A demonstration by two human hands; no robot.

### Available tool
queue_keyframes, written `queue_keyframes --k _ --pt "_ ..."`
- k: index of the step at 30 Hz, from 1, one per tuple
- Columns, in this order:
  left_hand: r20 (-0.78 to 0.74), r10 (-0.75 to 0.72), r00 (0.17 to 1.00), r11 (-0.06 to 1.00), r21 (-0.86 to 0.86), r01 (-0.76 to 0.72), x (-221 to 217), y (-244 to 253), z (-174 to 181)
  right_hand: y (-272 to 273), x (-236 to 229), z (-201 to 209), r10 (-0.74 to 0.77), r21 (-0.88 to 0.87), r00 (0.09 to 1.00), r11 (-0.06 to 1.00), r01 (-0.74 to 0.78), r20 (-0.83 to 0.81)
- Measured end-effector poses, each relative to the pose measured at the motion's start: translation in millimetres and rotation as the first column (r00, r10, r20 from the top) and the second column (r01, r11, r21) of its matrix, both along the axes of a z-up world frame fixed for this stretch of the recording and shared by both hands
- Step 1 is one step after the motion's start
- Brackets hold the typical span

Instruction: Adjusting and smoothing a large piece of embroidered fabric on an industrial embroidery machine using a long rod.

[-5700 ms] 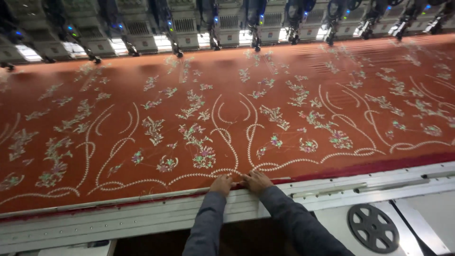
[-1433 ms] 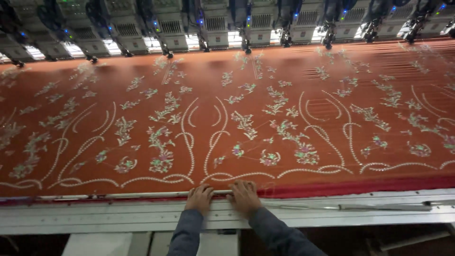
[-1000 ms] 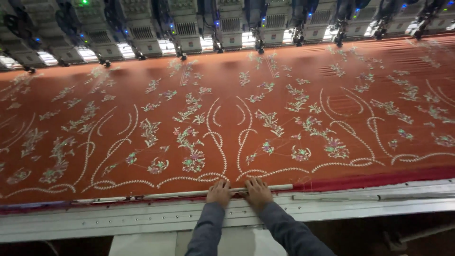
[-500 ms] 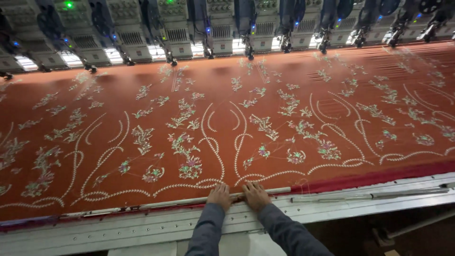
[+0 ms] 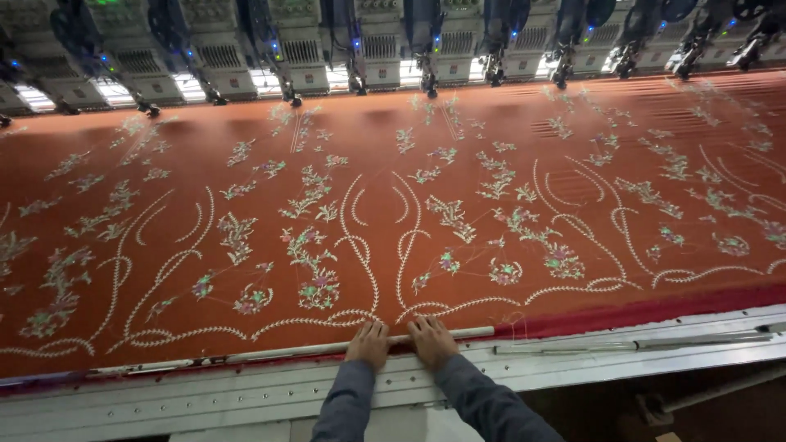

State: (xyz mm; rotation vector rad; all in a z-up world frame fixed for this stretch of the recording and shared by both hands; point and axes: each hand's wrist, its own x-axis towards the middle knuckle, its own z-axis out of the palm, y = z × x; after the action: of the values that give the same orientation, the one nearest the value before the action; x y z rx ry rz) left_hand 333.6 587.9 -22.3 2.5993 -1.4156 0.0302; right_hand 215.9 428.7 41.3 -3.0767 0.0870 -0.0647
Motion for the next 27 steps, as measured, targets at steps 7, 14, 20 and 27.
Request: queue_keyframes --k 7,14,20,27 --pt "0.003 0.249 0.969 0.962 -0.119 -0.246 54.8 -20.0 -14.3 -12.8 44.8 5.9 -0.096 -0.016 0.975 0.995 0.095 -0.200" --pt "-0.154 0.006 0.988 0.856 -0.510 -0.085 23.0 44.8 45.7 47.6 -23.2 37.7 -0.054 0.116 0.973 0.993 0.029 0.223" --pt "-0.291 0.061 0.955 0.910 -0.377 -0.172 16.2 89.2 76.6 85.9 -60.7 38.8 -0.005 0.220 0.939 0.973 -0.075 0.343" --pt "-0.089 0.136 0.987 0.917 -0.366 -0.159 33.1 133.5 34.9 86.2 -77.1 39.8 0.030 0.231 0.997 0.972 -0.045 0.069"
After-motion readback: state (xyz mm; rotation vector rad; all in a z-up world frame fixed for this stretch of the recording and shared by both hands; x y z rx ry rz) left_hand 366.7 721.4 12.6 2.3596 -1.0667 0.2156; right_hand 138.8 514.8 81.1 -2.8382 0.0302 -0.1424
